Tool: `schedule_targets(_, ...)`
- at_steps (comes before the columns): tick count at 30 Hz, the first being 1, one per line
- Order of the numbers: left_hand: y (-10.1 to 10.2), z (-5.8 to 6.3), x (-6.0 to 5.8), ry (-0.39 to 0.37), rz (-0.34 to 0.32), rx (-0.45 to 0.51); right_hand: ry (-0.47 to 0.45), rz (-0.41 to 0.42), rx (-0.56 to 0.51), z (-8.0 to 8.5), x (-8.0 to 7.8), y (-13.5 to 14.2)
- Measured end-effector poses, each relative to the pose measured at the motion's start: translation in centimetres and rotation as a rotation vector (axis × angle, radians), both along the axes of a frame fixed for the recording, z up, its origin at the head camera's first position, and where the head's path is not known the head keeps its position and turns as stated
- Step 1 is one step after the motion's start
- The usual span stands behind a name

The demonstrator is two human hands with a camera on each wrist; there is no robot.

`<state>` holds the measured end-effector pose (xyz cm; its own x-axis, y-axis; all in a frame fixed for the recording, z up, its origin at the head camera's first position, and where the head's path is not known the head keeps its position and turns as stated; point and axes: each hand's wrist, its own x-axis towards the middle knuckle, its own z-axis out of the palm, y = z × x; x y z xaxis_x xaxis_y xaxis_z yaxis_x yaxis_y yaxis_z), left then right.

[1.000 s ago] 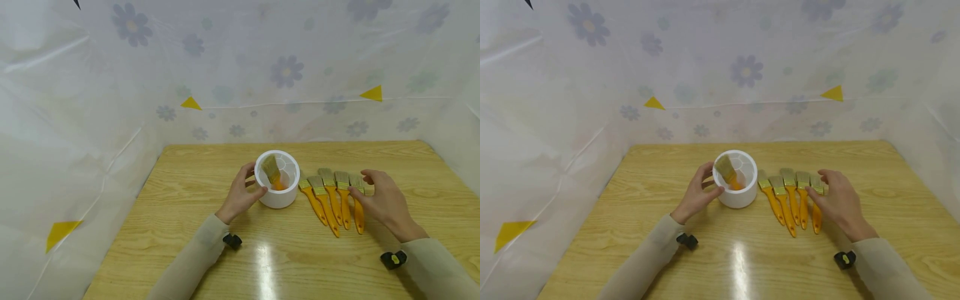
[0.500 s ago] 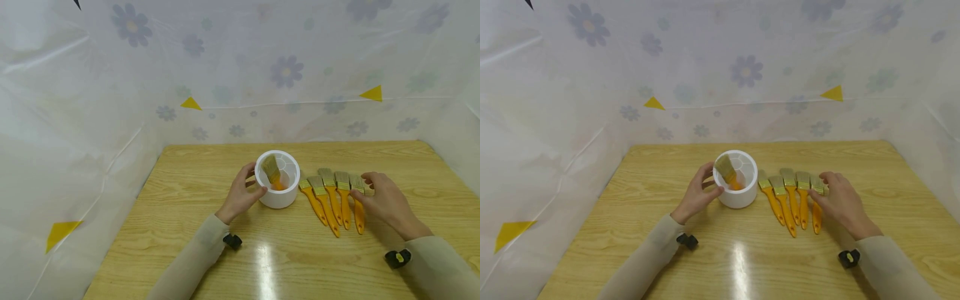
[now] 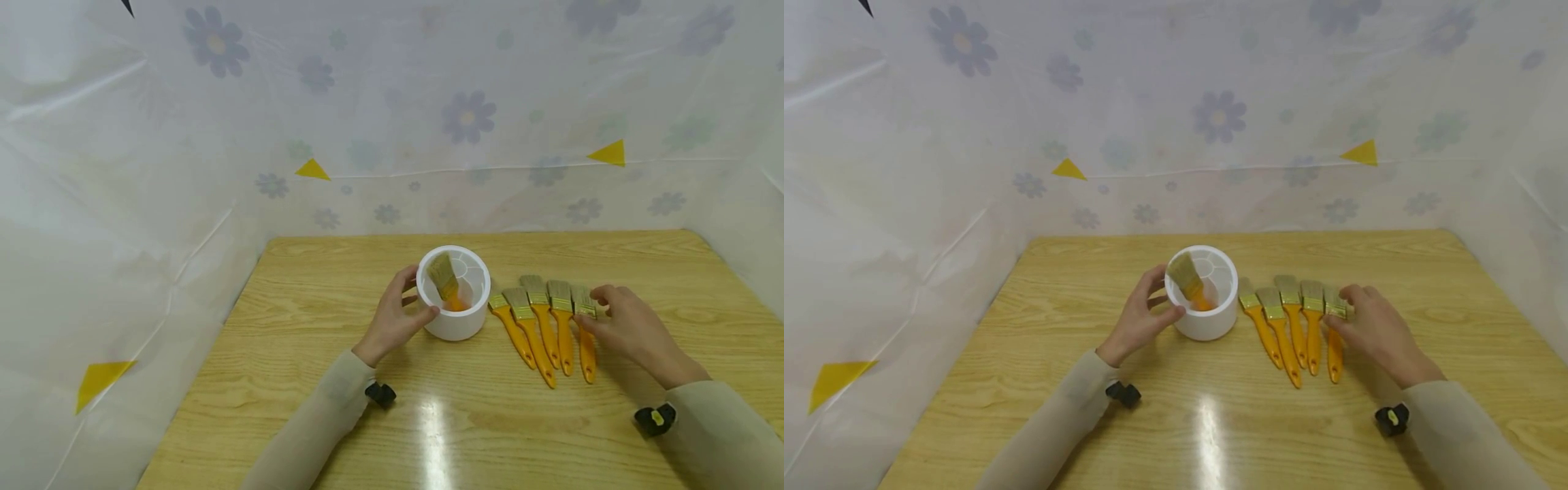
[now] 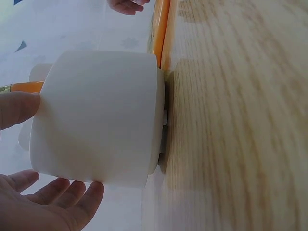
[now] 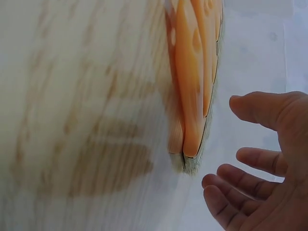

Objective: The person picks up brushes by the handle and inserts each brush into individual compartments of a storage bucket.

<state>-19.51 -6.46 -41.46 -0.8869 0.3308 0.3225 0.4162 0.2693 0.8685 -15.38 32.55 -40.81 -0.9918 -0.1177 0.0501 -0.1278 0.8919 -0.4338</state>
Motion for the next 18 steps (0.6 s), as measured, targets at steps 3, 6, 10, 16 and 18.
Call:
schedule_targets(3,0.0,0.0,0.0,0.003,-0.001,0.004,-0.034,0.008,0.018,-0.1,-0.1,0.1)
schedule_targets(6,0.0,0.0,0.1,0.005,-0.002,0.009,-0.052,0.013,0.039,-0.2,-0.2,0.2)
schedule_targets(10,0.1,0.6,0.5,-0.001,-0.004,0.024,-0.069,0.015,0.062,-0.4,-0.3,0.3)
schedule_targets(16,0.2,3.2,1.9,-0.014,-0.027,0.048,-0.069,0.026,0.086,-0.4,-0.3,0.4)
schedule_targets(18,0.2,3.4,2.0,-0.021,-0.028,0.036,-0.067,0.033,0.098,-0.4,-0.4,0.4)
